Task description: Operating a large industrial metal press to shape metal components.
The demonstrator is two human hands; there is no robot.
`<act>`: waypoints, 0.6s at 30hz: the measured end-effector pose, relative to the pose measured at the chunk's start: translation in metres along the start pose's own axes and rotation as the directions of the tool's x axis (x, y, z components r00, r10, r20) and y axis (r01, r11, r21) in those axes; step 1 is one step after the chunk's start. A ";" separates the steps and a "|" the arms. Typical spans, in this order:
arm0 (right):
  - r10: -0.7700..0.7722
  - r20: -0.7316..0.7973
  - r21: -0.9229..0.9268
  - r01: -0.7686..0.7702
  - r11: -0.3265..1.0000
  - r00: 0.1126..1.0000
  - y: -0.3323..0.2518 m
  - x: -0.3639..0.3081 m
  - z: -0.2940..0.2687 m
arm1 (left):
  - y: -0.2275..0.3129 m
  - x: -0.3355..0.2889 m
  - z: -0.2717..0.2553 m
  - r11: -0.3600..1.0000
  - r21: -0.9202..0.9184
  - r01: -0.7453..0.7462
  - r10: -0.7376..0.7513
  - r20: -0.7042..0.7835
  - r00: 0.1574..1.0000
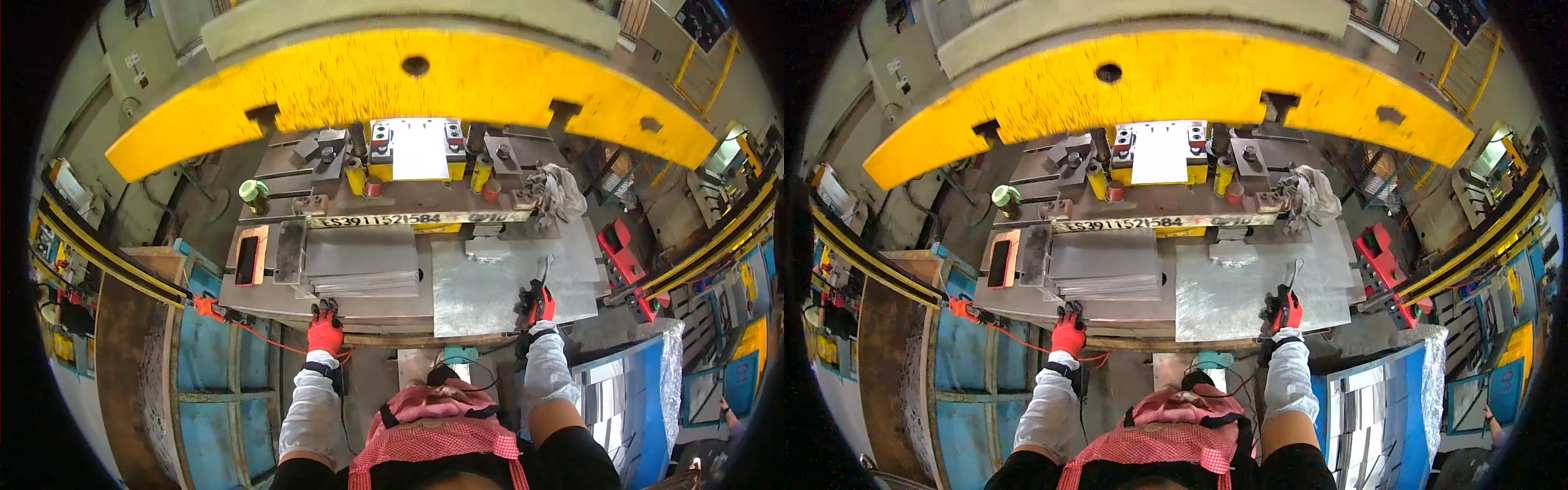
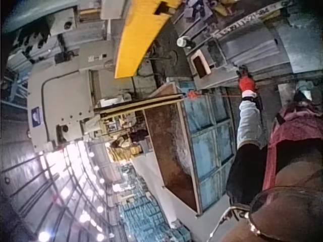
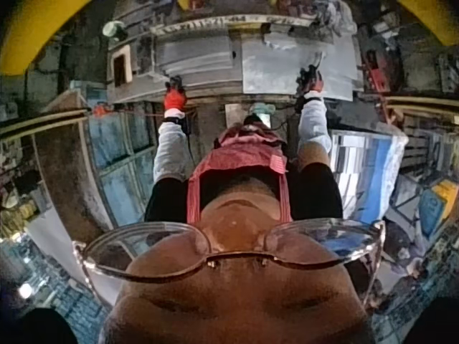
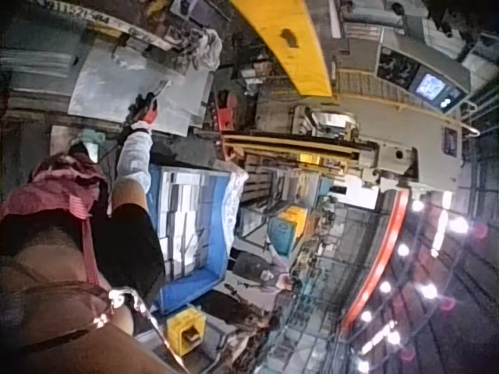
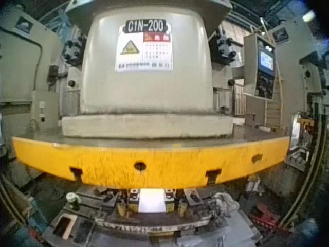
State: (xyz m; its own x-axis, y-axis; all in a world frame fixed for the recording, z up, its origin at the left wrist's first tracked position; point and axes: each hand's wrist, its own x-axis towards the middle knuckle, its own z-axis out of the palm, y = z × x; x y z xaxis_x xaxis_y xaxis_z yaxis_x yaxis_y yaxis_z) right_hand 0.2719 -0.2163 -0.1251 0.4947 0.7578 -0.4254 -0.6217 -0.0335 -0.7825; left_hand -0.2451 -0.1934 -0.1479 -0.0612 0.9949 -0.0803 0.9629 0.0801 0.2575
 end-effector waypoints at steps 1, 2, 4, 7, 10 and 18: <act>0.000 -0.003 -0.004 0.000 1.000 1.000 -0.001 0.000 -0.001 | -0.001 0.001 0.002 1.000 0.002 -0.010 0.010 -0.007 1.000; 0.003 -0.003 -0.008 -0.003 1.000 1.000 0.000 0.003 -0.001 | -0.003 0.001 0.003 1.000 -0.001 -0.020 0.020 -0.013 1.000; 0.006 0.005 -0.018 -0.006 1.000 1.000 0.001 0.005 -0.003 | -0.007 0.002 0.007 0.999 -0.006 -0.041 0.041 -0.024 0.999; -0.001 0.019 -0.034 0.001 0.999 1.000 0.002 0.005 -0.004 | -0.009 0.003 0.008 1.000 0.001 -0.026 0.026 -0.012 1.000; -0.017 0.004 -0.056 0.017 0.998 1.000 -0.001 -0.001 0.000 | -0.008 0.005 0.007 0.999 -0.011 -0.032 0.032 -0.001 0.999; -0.016 -0.070 -0.074 0.011 0.997 0.997 -0.002 0.005 -0.010 | -0.003 0.008 0.008 0.999 0.036 -0.038 0.037 0.028 0.999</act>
State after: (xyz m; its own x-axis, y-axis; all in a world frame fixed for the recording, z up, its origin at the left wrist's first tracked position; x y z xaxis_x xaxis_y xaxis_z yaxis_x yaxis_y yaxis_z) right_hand 0.2818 -0.2186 -0.1306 0.5458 0.7109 -0.4436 -0.5696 -0.0735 -0.8186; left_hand -0.2461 -0.1867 -0.1570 -0.0185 0.9950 -0.0978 0.9734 0.0402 0.2254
